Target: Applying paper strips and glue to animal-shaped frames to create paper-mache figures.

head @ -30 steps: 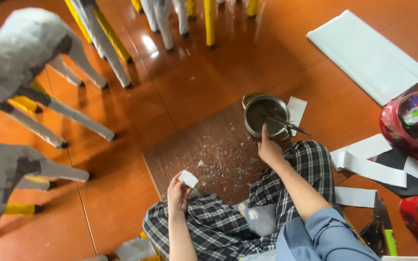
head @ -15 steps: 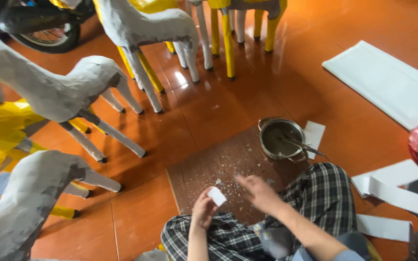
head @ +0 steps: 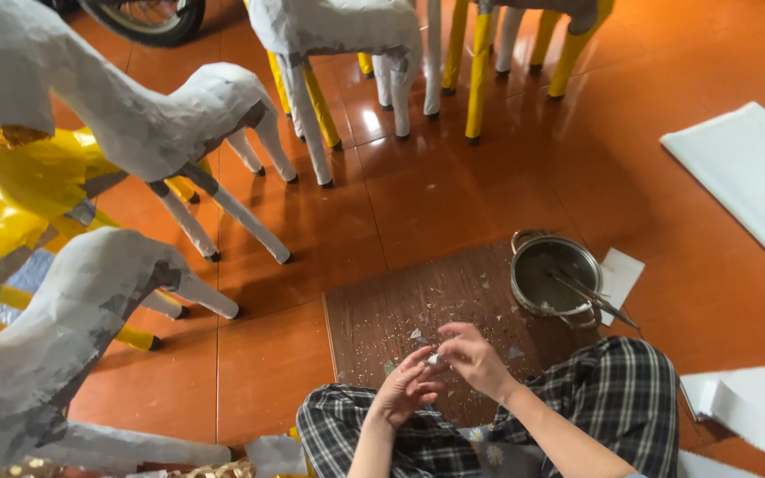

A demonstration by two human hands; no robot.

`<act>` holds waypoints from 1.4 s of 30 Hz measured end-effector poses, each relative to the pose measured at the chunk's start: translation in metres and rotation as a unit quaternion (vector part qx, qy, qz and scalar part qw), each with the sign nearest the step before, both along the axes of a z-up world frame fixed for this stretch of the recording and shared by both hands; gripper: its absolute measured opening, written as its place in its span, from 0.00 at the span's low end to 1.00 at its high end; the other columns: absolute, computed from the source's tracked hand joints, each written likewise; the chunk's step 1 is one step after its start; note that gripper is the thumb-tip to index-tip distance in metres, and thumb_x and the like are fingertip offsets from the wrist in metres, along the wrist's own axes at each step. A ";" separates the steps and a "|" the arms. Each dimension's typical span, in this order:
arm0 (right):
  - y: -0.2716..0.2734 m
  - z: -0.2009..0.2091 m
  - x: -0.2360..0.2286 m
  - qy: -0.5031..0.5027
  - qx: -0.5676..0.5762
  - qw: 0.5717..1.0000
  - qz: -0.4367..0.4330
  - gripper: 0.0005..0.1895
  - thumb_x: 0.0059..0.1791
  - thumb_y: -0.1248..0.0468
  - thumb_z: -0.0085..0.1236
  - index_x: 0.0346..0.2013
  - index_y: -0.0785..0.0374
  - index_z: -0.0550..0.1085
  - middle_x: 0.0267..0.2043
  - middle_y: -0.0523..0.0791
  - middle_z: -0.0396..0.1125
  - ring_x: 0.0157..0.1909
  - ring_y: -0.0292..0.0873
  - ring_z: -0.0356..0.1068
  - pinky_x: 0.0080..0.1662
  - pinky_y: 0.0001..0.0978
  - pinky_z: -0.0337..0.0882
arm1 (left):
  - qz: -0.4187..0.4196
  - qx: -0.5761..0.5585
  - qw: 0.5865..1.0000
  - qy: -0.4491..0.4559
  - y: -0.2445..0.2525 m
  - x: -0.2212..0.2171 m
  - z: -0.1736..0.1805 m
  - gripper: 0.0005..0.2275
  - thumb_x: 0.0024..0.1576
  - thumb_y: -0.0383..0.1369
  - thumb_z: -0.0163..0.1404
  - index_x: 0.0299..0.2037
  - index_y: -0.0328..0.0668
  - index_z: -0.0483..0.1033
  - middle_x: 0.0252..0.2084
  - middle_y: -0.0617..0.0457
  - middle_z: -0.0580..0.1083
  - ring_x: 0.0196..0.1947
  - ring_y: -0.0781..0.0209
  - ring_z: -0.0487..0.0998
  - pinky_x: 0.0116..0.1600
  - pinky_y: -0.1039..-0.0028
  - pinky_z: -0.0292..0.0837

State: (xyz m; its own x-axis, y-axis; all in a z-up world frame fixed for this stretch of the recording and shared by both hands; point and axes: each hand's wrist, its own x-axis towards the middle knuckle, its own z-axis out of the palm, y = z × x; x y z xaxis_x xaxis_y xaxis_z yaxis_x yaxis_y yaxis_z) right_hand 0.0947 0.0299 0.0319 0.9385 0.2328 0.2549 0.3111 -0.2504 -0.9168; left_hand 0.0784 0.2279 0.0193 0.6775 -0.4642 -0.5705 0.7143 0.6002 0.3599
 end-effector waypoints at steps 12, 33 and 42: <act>-0.044 -0.105 0.118 0.351 0.127 0.922 -0.106 0.22 0.42 0.61 0.53 0.50 0.60 0.74 0.52 0.50 0.71 0.51 0.49 0.70 0.58 0.53 0.64 | 0.092 0.311 0.928 -0.183 0.106 0.223 0.039 0.26 0.52 0.35 0.51 0.62 0.36 0.62 0.53 0.40 0.72 0.49 0.49 0.75 0.51 0.66 0.73; -0.065 -0.304 0.092 0.208 0.039 0.977 -0.021 0.05 0.38 0.70 0.55 0.18 0.56 0.72 0.58 0.51 0.68 0.64 0.50 0.63 0.62 0.46 0.64 | 0.260 0.549 0.669 -0.429 0.099 0.643 0.112 0.32 0.50 0.31 0.62 0.59 0.37 0.52 0.47 0.40 0.75 0.44 0.55 0.80 0.48 0.71 0.76; -0.050 -0.202 0.118 0.305 0.097 0.947 -0.020 0.02 0.38 0.68 0.53 0.23 0.58 0.73 0.64 0.50 0.61 0.68 0.51 0.56 0.64 0.58 0.56 | 0.313 0.481 0.688 -0.444 0.051 0.549 0.189 0.24 0.54 0.30 0.53 0.58 0.35 0.57 0.47 0.45 0.70 0.44 0.58 0.73 0.49 0.72 0.69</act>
